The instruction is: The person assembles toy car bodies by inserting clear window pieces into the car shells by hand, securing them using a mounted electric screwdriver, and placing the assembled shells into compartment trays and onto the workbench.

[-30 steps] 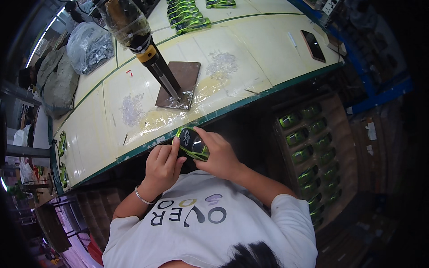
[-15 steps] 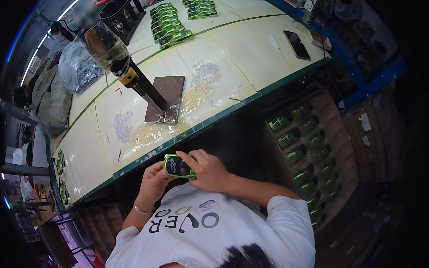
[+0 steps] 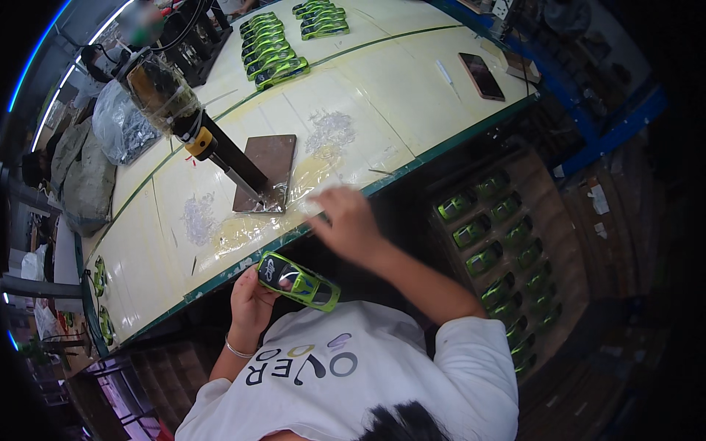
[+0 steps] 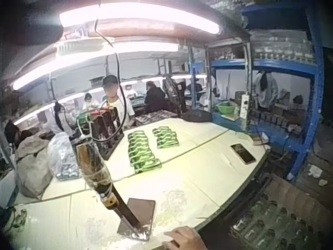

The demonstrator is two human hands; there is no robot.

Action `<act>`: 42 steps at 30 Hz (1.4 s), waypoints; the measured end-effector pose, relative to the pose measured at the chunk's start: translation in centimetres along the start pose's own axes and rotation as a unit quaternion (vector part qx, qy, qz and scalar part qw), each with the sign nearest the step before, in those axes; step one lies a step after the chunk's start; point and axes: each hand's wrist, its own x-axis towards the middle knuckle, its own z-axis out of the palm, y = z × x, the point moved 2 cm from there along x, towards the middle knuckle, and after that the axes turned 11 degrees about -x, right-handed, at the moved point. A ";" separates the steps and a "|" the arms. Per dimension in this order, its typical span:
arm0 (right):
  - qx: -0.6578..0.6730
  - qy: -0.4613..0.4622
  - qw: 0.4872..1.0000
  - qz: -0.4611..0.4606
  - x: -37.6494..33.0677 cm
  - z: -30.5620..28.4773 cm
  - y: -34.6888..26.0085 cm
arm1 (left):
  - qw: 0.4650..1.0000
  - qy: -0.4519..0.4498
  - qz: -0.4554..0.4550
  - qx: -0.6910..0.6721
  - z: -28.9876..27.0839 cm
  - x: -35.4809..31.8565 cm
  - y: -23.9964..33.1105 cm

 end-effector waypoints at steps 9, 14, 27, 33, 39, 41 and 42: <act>-0.260 -0.001 0.964 -0.047 6.5 4.5 6.0 | 1.000 0.014 0.017 -0.003 0.4 -0.7 0.0; -0.218 -0.042 0.975 -0.030 6.8 4.8 5.7 | 1.000 0.019 0.021 0.003 0.1 -1.2 0.1; 0.324 0.000 0.903 0.284 3.5 -1.0 10.5 | 1.000 0.020 0.018 -0.006 -0.3 -0.5 -0.1; 0.500 0.098 0.803 0.309 1.7 -2.3 10.5 | 1.000 0.023 0.018 -0.001 0.5 -0.4 -0.2; 0.594 0.060 0.732 0.327 -1.3 -3.4 6.1 | 0.999 0.006 0.016 0.046 1.0 -0.9 -0.2; 0.572 0.003 0.755 0.321 -2.3 -3.4 4.7 | 0.997 0.002 0.017 0.072 1.2 -0.9 -0.3; 0.579 -0.015 0.750 0.320 -2.7 -3.3 4.2 | 0.997 -0.008 0.019 0.080 1.3 -1.0 -0.3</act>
